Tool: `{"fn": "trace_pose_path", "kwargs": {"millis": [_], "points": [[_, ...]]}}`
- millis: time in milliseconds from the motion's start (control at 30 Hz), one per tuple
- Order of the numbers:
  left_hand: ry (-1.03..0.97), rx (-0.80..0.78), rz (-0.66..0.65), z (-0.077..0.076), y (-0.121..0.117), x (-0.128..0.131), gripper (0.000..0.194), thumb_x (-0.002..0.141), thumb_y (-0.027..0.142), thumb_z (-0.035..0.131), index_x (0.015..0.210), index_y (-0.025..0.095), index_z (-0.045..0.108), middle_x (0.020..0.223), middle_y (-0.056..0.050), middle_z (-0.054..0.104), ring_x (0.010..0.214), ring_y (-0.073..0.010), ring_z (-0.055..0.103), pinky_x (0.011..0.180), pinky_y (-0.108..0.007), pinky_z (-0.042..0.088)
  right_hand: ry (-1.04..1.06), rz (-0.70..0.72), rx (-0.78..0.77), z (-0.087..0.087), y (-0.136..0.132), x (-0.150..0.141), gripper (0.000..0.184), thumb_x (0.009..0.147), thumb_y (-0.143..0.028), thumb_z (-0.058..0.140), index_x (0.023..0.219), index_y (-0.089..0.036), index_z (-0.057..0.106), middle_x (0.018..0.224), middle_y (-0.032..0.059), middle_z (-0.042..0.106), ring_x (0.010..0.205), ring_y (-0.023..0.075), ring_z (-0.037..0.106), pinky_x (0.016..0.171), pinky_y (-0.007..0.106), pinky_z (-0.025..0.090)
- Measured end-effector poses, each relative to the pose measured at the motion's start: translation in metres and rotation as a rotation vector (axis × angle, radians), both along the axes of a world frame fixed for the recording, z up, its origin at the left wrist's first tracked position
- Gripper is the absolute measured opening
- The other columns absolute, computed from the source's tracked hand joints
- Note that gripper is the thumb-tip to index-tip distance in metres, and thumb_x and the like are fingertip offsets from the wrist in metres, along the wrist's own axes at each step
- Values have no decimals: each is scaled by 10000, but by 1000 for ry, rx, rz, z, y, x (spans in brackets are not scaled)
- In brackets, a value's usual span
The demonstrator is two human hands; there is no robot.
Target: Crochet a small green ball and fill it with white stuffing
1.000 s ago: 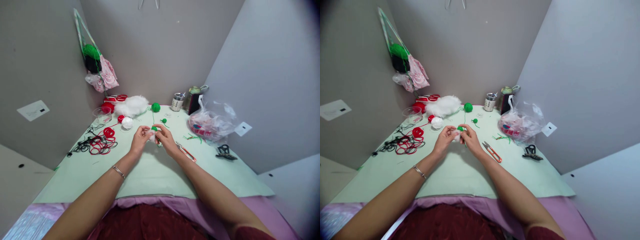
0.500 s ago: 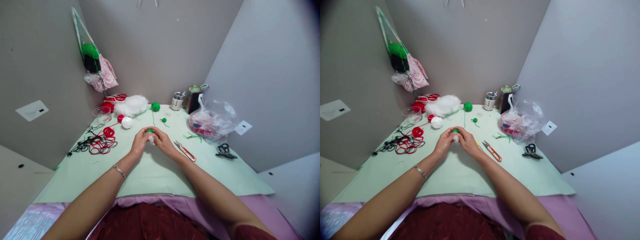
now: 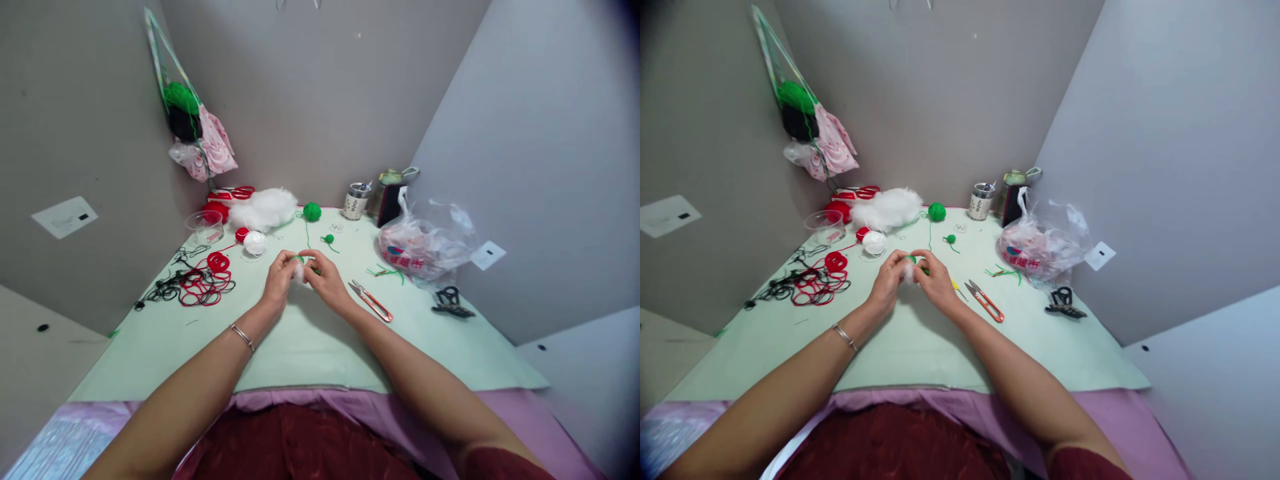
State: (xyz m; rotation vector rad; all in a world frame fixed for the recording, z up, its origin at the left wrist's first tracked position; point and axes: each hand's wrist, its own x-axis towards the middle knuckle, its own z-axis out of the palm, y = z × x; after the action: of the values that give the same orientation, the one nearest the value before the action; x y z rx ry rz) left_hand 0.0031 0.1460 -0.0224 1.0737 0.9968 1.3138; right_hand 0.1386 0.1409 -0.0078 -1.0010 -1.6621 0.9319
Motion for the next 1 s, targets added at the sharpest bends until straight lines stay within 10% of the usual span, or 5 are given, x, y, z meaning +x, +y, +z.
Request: {"fn": "trace_pose_path", "kwargs": {"millis": [600,1000], "points": [[-50,28,-228,1,-6,6,273,993,363,651,1148,140,679,1118,-81,709,960,-206,699,844,-406,606,-13,-161,-28,-2,11,9,152,791,-329,589,894,-218,592,524,-105,400,494,120,373,531,264,293],[27,-63,-34,-8,3,6,395,986,366,659,1326,170,621,1326,-120,648,1118,-263,674,931,-480,594,-186,-15,62,9,-20,-7,219,879,-227,487,1089,-251,543,723,-52,592,678,177,565,729,303,403]]}}
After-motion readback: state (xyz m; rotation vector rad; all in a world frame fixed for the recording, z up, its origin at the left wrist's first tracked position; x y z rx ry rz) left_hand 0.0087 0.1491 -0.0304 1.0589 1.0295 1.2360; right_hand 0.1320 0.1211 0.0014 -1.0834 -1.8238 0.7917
